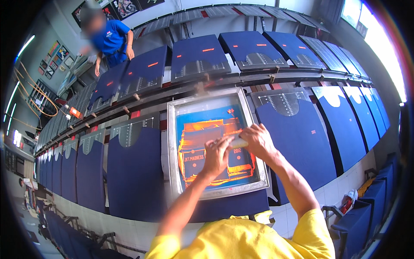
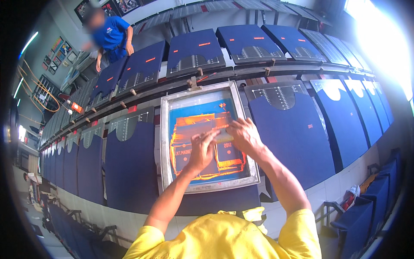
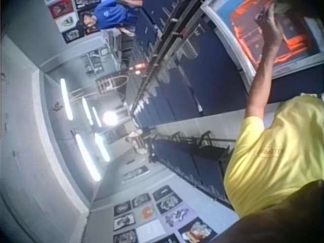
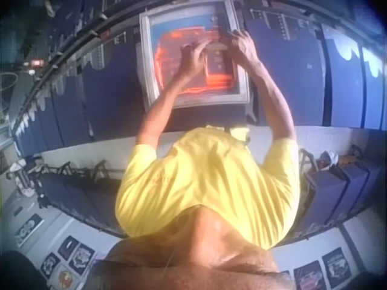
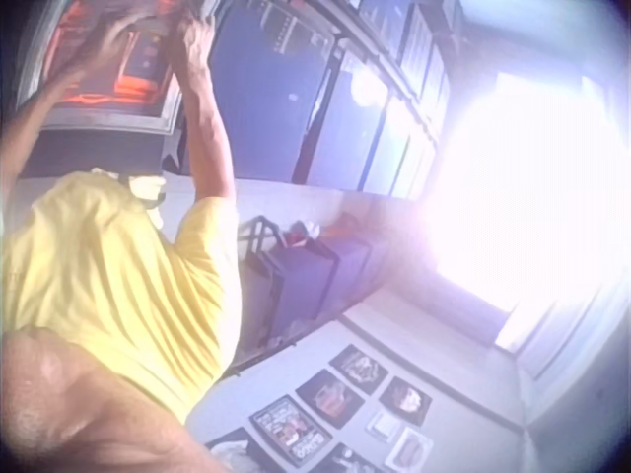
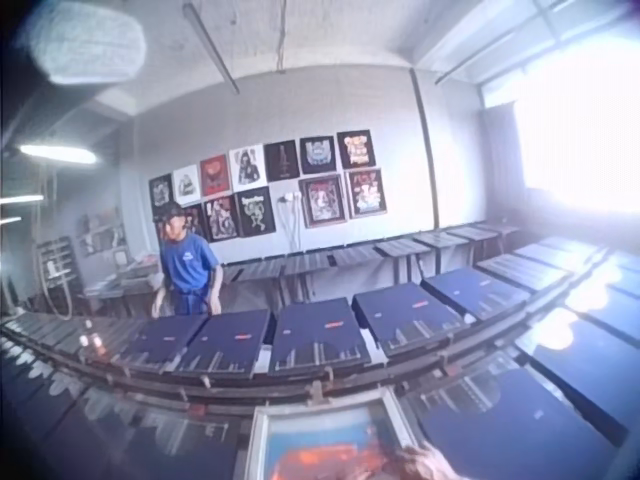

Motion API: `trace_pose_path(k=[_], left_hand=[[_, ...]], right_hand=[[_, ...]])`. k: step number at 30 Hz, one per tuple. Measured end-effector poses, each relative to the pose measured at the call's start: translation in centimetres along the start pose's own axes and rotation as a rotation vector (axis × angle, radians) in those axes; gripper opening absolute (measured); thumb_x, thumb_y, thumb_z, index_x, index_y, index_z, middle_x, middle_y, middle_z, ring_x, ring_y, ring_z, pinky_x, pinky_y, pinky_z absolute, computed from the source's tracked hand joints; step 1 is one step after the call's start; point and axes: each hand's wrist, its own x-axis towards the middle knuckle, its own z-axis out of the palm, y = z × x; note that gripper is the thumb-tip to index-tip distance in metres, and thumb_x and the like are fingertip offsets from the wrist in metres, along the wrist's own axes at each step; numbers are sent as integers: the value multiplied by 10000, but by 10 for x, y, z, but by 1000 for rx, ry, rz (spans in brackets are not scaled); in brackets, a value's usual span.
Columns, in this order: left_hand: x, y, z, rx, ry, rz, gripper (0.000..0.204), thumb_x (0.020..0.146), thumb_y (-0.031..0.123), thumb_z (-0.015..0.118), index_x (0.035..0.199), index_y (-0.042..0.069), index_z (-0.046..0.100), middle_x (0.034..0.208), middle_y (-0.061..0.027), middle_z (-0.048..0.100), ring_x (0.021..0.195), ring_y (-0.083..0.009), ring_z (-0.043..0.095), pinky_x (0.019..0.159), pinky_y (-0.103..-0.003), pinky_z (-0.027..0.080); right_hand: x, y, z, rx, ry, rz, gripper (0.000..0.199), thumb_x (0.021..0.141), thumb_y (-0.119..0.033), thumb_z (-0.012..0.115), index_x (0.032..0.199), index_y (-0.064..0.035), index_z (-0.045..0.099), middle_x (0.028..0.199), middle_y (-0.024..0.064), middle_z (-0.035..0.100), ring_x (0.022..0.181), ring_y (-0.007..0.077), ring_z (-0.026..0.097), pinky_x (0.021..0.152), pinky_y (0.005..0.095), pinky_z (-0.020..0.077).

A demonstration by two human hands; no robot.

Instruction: The person applies ink to a screen using a squeegee, prints a design onto a blue shirt, and then moves the squeegee across the stencil multiple times while another person uses a heat gun on nearby shirts.

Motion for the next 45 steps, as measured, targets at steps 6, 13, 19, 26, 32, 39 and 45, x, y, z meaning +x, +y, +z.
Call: trace_pose_path(k=[6,13,19,26,32,39,45], left_hand=[[-95,37,3,36,-114,49,366,933,110,613,1299,98,613,1283,-67,649,1208,-201,590,1011,-434,336],[-162,44,22,101,-176,77,440,886,161,689,1312,85,608,1313,-42,634,1234,-173,579,997,-412,373],[-181,36,32,129,-196,137,428,887,158,695,1296,64,617,1336,-54,623,1280,-184,552,1005,-415,375],[-164,15,-14,-125,16,-12,343,931,150,650,1260,51,643,1290,-139,640,1231,-310,583,1015,-454,425],[-177,-68,-83,66,384,-342,291,948,34,547,1228,-26,598,1258,-206,622,1225,-360,570,1064,-420,434],[-224,-151,-84,-171,255,-795,503,1058,317,483,1358,-84,532,1121,-128,665,1009,-174,608,920,-330,477],[-211,-156,-84,-336,230,-931,519,1047,340,520,1333,-91,561,1097,-74,670,999,-113,580,925,-280,454]], right_hand=[[-99,-54,9,90,22,38,345,655,-52,712,996,-95,685,1014,-8,665,943,203,618,761,383,462],[-164,-87,29,73,-122,130,536,660,-173,795,1170,-84,657,1205,41,603,1135,248,567,881,418,467],[-174,-107,22,58,-167,167,676,719,-334,829,1298,-78,591,1339,89,547,1232,295,519,996,449,427],[-178,-94,11,263,54,370,553,874,-261,693,1353,-38,532,1396,179,531,1315,353,486,1091,474,381],[-169,-37,47,509,200,655,492,1005,-277,559,1405,1,494,1470,188,489,1374,340,456,1126,414,375],[-150,-11,74,1032,256,756,557,1039,-354,501,1450,17,449,1506,156,464,1420,262,401,1174,369,282],[-142,-5,79,1064,319,689,532,1053,-330,476,1461,10,448,1496,137,475,1418,233,393,1184,357,262]])
